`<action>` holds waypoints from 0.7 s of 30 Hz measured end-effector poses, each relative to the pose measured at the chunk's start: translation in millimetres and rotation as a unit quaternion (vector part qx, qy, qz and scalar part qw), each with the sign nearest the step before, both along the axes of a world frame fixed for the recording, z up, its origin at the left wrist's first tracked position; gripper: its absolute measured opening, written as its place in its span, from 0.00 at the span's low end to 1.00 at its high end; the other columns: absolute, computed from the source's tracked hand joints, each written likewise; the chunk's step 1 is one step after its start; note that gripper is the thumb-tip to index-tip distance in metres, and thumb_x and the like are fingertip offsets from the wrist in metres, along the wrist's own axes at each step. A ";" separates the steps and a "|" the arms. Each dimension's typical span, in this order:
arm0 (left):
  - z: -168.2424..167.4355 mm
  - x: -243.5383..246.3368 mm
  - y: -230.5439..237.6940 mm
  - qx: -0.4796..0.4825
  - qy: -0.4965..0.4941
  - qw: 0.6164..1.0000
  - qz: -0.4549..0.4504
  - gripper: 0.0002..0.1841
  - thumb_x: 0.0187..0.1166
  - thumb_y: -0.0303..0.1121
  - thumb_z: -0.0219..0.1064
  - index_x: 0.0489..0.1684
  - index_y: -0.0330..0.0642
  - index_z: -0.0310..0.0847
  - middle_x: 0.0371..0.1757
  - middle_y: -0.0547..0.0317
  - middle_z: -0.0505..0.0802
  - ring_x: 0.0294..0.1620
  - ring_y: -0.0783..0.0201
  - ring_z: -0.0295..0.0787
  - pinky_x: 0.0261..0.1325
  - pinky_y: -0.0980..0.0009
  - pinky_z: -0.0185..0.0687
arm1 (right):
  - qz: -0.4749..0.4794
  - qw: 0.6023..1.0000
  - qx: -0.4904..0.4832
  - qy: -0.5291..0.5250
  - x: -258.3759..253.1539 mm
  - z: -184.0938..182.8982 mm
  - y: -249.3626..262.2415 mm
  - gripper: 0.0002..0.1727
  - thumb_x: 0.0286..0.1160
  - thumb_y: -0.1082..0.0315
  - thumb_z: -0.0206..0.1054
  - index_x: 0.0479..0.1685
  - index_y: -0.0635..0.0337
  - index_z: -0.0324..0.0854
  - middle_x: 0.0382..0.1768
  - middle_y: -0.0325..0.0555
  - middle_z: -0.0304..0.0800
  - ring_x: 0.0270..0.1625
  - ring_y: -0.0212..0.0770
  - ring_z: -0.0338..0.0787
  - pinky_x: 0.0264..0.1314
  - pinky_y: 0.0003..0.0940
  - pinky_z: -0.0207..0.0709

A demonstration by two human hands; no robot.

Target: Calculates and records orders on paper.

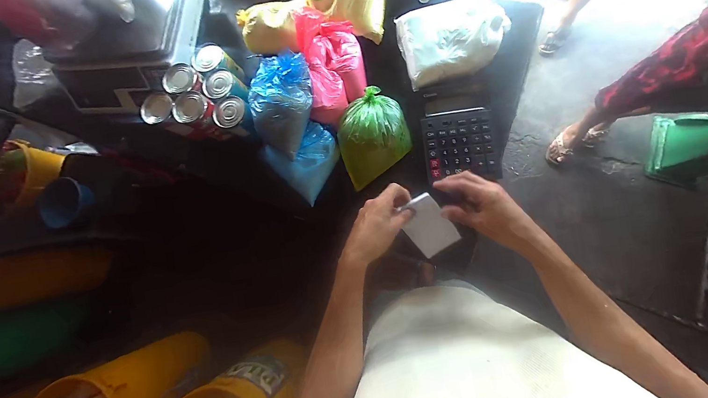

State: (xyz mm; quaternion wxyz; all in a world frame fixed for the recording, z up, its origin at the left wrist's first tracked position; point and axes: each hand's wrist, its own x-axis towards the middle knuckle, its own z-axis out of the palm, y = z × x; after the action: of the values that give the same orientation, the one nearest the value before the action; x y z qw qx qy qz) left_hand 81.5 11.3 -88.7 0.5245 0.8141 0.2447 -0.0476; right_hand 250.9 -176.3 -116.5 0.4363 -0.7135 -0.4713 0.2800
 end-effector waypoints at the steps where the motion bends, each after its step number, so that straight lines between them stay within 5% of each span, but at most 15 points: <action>1: 8.9 -0.8 0.0 -0.032 -0.019 0.999 -0.026 0.13 0.82 0.38 0.67 0.56 0.41 0.83 0.44 0.57 0.92 0.45 0.65 0.90 0.54 0.61 0.86 | 0.044 0.999 -0.009 0.014 -3.4 2.2 2.1 0.24 0.77 0.53 0.73 0.71 0.50 0.84 0.64 0.42 0.89 0.59 0.34 0.89 0.63 0.38 0.86; 3: 16.8 -0.7 0.2 -0.068 -0.045 0.995 -0.048 0.14 0.83 0.37 0.66 0.58 0.39 0.82 0.44 0.57 0.91 0.44 0.67 0.88 0.54 0.63 0.85 | 0.064 0.995 -0.012 0.073 -13.8 4.6 5.9 0.18 0.79 0.57 0.71 0.62 0.55 0.86 0.48 0.38 0.94 0.49 0.26 0.91 0.55 0.29 0.86; 5: 8.0 5.2 5.4 -0.058 -0.034 0.997 -0.029 0.14 0.83 0.37 0.65 0.59 0.39 0.81 0.44 0.56 0.91 0.43 0.66 0.87 0.53 0.63 0.84 | 0.028 0.995 -0.055 0.077 -19.9 3.4 13.6 0.16 0.82 0.56 0.67 0.59 0.56 0.85 0.40 0.38 0.93 0.42 0.28 0.92 0.48 0.29 0.87; 8: -22.8 11.9 4.1 0.073 0.039 0.995 0.051 0.14 0.86 0.38 0.63 0.62 0.41 0.83 0.51 0.49 0.93 0.54 0.53 0.91 0.61 0.49 0.84 | -0.031 0.986 -0.131 -0.095 -28.7 -5.9 30.5 0.22 0.85 0.56 0.62 0.73 0.55 0.81 0.47 0.53 0.94 0.47 0.53 0.94 0.50 0.59 0.85; 9: -31.3 11.9 1.4 0.133 0.050 0.987 0.071 0.14 0.86 0.38 0.63 0.60 0.42 0.84 0.53 0.49 0.93 0.56 0.51 0.92 0.60 0.47 0.85 | -0.048 0.982 -0.124 -0.138 -31.4 -8.3 33.5 0.22 0.85 0.57 0.62 0.72 0.57 0.82 0.51 0.55 0.93 0.50 0.56 0.94 0.52 0.61 0.84; 14: -59.5 9.4 -1.0 0.336 -0.022 0.941 0.027 0.14 0.83 0.37 0.68 0.62 0.47 0.87 0.60 0.49 0.91 0.61 0.45 0.88 0.53 0.48 0.89 | -0.140 0.977 -0.115 -0.113 -40.1 -14.0 17.8 0.21 0.85 0.62 0.64 0.71 0.62 0.81 0.56 0.56 0.90 0.55 0.50 0.91 0.60 0.52 0.84; 18: -56.4 5.6 9.4 0.314 -0.089 0.945 0.008 0.22 0.84 0.36 0.67 0.76 0.44 0.79 0.69 0.45 0.87 0.65 0.44 0.87 0.60 0.49 0.87 | -0.203 0.957 -0.178 -0.102 -56.0 -24.0 19.3 0.25 0.83 0.68 0.61 0.79 0.60 0.75 0.59 0.58 0.86 0.56 0.53 0.89 0.59 0.54 0.83; 21: -61.4 -11.4 7.7 0.296 -0.120 0.948 -0.018 0.34 0.81 0.50 0.69 0.84 0.42 0.69 0.77 0.45 0.81 0.74 0.44 0.80 0.69 0.49 0.82 | -0.247 0.938 -0.195 -0.144 -80.4 -26.8 27.5 0.23 0.81 0.70 0.59 0.76 0.54 0.80 0.60 0.56 0.87 0.61 0.57 0.87 0.60 0.59 0.81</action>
State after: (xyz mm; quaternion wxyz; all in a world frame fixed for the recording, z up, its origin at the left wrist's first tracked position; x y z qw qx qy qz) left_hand 70.1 19.0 -150.1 0.2849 0.9366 0.1683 0.1156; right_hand 170.5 -148.8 -143.3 0.2713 -0.9112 -0.2746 0.1439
